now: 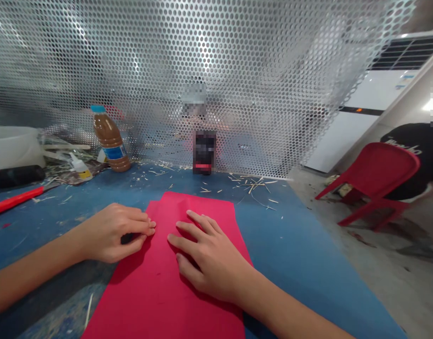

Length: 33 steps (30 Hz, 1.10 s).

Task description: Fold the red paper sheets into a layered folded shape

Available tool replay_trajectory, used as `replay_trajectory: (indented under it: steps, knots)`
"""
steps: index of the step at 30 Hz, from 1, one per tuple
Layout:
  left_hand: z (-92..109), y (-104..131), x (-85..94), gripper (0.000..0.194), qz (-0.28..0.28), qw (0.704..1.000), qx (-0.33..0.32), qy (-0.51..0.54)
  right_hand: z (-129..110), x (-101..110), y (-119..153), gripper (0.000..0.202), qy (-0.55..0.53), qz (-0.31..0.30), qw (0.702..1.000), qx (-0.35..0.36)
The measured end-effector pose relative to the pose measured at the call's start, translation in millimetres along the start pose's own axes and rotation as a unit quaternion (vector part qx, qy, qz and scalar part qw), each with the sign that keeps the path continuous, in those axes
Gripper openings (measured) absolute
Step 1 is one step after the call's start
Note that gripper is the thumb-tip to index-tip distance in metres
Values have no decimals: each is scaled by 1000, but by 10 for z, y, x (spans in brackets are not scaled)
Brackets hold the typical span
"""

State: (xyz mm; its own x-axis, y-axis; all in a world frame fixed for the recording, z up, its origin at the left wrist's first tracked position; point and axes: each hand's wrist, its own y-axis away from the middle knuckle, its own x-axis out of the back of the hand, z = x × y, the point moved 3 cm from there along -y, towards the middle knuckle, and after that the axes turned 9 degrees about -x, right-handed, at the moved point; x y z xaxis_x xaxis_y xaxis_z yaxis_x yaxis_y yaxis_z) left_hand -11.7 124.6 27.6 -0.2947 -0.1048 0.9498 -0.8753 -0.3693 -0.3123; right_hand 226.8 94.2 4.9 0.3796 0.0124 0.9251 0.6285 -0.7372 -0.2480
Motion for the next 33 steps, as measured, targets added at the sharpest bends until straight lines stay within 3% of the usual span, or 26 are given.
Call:
replay_trajectory:
  steps: [33]
  knots:
    - [4, 4, -6, 19, -14, 1000, 0, 9, -2, 22, -13, 39, -2, 6, 1000, 0]
